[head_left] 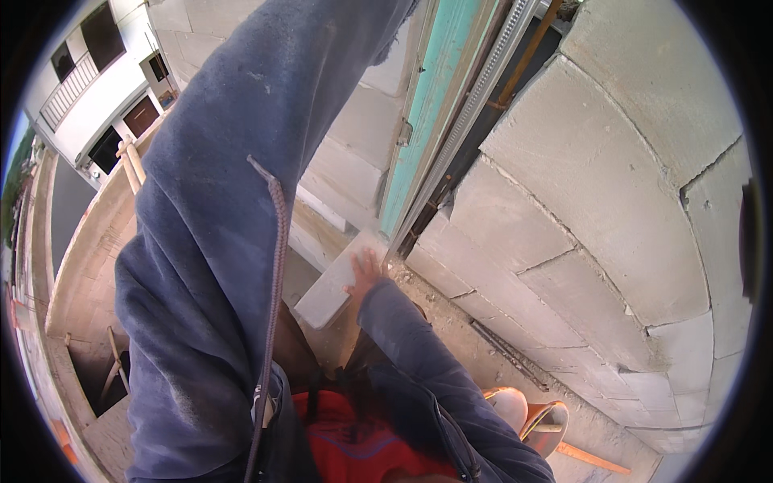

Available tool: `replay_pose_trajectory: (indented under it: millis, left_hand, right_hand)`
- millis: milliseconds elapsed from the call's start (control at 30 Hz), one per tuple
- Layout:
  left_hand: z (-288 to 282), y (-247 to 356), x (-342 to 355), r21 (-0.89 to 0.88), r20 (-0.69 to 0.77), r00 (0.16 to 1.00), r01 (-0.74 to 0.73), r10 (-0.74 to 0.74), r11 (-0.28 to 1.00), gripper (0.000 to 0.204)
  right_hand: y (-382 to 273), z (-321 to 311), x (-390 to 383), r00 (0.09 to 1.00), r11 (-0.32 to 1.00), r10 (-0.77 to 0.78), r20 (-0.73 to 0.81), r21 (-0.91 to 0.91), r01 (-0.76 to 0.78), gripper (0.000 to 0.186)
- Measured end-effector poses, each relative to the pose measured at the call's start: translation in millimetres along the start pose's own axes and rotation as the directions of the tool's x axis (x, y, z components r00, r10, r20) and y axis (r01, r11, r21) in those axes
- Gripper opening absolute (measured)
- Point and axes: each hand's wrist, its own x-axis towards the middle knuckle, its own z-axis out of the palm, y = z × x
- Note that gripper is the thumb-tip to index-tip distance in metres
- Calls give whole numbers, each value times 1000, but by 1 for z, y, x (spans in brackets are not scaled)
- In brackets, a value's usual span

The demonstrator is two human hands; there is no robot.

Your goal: The person secures a metal channel to a cinder block wall using wire ties and pliers, then checks alignment with a spirit level. They place a cinder block against the wall to support the channel and adjust its position before removing the block and rechecking the level.

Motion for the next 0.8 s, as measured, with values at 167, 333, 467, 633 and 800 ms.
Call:
replay_pose_trajectory:
  millis: [167, 333, 467, 633, 800]
  left_hand:
    - [-9, -7, 5, -82, 146, 987, -57, 68, 995, 83]
    - [-13, -67, 0, -299, 384, 895, -112, 227, 948, 66]
    - [-21, -86, 14, -426, 512, 820, -18, 257, 904, 73]
    - [-14, -91, 25, -436, 535, 816, 45, 218, 899, 74]
    - [-10, -83, 19, -482, 539, 817, 98, 207, 870, 76]
  right_hand:
    - [-1, 5, -1, 993, 998, -61, -97, -37, 58, 105]
    - [-2, 5, 2, 997, 999, -21, -77, -42, 18, 104]
    - [-7, 6, 7, 998, 999, 2, -66, -33, -4, 104]
    - [-4, 17, 15, 998, 998, 24, -65, -53, -27, 105]
    - [-5, 9, 9, 998, 995, 67, 9, -74, -66, 103]
